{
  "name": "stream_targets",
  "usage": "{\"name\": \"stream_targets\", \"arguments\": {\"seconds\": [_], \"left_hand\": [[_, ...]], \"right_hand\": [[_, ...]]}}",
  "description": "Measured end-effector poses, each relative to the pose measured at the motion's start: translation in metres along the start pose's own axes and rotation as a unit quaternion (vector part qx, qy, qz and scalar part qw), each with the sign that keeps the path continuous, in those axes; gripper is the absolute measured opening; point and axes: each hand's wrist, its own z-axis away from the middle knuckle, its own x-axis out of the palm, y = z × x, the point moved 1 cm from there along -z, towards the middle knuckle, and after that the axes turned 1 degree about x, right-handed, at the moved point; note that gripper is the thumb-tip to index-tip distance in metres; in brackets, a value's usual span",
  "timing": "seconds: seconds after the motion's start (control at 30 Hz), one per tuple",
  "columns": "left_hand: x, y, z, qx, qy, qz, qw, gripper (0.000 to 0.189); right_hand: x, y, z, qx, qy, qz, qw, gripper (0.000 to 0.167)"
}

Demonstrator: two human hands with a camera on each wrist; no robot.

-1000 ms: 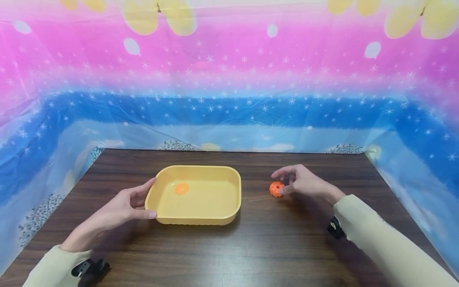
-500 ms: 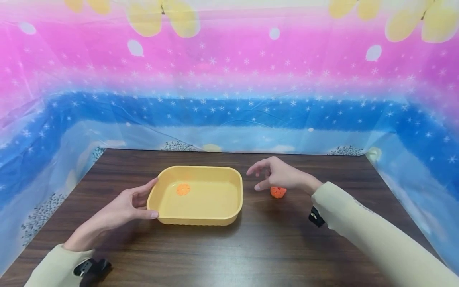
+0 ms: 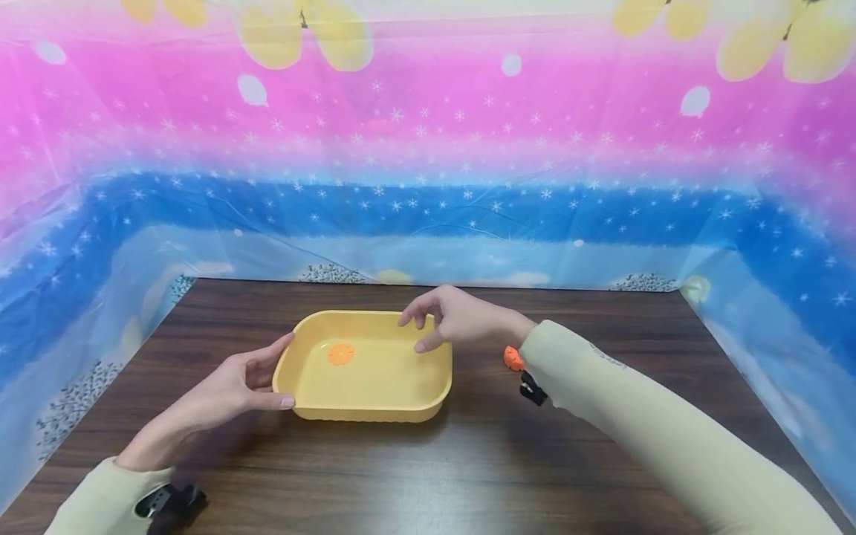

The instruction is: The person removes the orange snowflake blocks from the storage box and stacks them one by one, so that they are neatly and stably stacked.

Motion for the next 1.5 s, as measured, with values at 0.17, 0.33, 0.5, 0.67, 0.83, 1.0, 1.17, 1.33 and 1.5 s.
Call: {"name": "stream_targets", "arguments": {"seconds": [0.17,0.33,0.5,0.67,0.83,1.0,1.17,1.33,1.5], "left_hand": [[0.000,-0.001,0.000,0.005,-0.001,0.000,1.0000,0.105],[-0.001,-0.001,0.000,0.006,-0.004,0.006,1.0000,0.104],[-0.001,-0.001,0.001,-0.001,-0.003,0.007,1.0000,0.104],[-0.001,-0.002,0.002,-0.003,-0.007,0.022,0.9997,0.106],[-0.001,-0.002,0.001,0.000,-0.011,0.036,0.9993,0.106],[-0.002,-0.001,0.001,-0.002,-0.011,0.038,0.9992,0.106],[-0.002,-0.001,0.001,-0.010,-0.007,0.028,0.9995,0.106],[-0.002,-0.001,0.000,-0.014,-0.007,0.025,0.9996,0.106],[-0.002,0.000,0.001,-0.015,-0.005,0.017,0.9997,0.106]], "right_hand": [[0.007,-0.013,-0.026,-0.009,-0.023,-0.010,0.9996,0.041],[0.011,-0.023,-0.050,-0.009,-0.067,0.004,0.9977,0.043],[0.018,-0.028,-0.073,0.002,-0.113,0.019,0.9934,0.047],[0.028,-0.028,-0.095,0.004,-0.143,0.027,0.9893,0.049],[0.034,-0.032,-0.106,0.010,-0.164,0.030,0.9860,0.052],[0.042,-0.035,-0.111,0.041,-0.198,0.032,0.9787,0.059],[0.048,-0.032,-0.115,0.072,-0.221,0.039,0.9718,0.067],[0.054,-0.031,-0.118,0.093,-0.229,0.060,0.9671,0.075],[0.062,-0.033,-0.119,0.081,-0.231,0.081,0.9661,0.075]]}}
